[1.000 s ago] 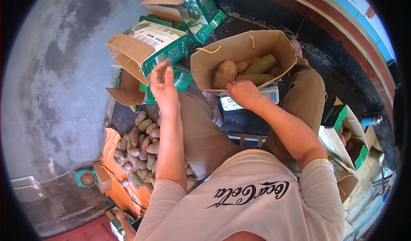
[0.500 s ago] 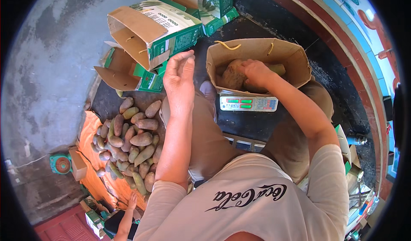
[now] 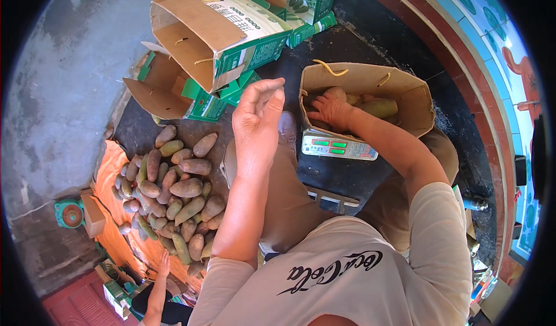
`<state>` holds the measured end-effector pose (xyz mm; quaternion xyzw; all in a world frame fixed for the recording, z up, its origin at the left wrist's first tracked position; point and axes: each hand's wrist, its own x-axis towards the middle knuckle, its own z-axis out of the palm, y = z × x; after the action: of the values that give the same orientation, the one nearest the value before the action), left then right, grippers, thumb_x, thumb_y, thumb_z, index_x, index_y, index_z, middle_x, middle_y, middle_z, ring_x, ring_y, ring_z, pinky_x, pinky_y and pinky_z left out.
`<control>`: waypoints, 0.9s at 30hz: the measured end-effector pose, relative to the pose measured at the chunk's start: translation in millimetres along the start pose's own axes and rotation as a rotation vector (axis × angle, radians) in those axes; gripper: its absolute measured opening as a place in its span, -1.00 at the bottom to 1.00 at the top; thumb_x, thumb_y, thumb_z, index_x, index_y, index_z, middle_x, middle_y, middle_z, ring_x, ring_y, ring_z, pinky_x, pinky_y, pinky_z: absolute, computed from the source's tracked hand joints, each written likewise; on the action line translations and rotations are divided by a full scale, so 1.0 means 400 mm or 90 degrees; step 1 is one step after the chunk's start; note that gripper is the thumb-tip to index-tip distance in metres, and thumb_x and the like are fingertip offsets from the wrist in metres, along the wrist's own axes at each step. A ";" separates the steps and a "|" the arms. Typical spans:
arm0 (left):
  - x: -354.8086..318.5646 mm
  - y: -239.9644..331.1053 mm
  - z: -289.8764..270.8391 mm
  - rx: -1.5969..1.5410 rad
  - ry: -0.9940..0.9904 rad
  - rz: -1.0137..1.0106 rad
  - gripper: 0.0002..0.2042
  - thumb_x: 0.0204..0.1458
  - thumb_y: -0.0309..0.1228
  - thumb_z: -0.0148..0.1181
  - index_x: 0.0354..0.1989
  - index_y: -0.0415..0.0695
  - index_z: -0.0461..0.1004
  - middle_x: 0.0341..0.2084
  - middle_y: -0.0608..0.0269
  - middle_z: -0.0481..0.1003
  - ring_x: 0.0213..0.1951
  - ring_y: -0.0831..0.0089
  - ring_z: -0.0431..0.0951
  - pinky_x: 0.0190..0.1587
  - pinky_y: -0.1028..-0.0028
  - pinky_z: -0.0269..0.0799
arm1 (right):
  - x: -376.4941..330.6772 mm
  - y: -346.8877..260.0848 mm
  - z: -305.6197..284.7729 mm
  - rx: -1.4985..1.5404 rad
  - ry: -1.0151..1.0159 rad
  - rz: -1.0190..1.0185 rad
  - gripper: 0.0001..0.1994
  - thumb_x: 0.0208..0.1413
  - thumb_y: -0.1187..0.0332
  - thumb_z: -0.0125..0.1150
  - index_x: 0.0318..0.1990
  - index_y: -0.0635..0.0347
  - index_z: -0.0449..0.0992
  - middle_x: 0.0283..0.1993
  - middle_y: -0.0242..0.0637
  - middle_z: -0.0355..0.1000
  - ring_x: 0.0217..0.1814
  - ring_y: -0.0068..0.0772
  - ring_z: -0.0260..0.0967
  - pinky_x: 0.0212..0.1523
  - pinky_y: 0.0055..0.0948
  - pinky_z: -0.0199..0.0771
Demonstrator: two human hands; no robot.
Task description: Picking fruit from a pile on the floor and packing them into boxes on a scale.
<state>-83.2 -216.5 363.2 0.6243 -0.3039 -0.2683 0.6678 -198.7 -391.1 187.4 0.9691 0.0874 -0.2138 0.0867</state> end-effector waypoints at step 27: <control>0.025 -0.009 0.039 -0.062 0.083 0.027 -0.89 0.09 -0.42 0.04 -0.31 -0.17 0.46 -0.26 0.20 0.53 -0.21 0.47 0.50 -0.19 0.50 0.31 | -0.337 -0.181 -0.080 0.512 0.423 0.387 -0.80 0.03 0.29 0.12 -0.25 0.19 0.48 -0.32 -0.14 0.43 -0.21 -0.02 0.37 -0.19 -0.20 0.37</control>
<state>-87.9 -234.8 361.0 0.6009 -0.2593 -0.2273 0.7211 -321.2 -332.4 264.2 0.9224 -0.2586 0.1185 -0.2615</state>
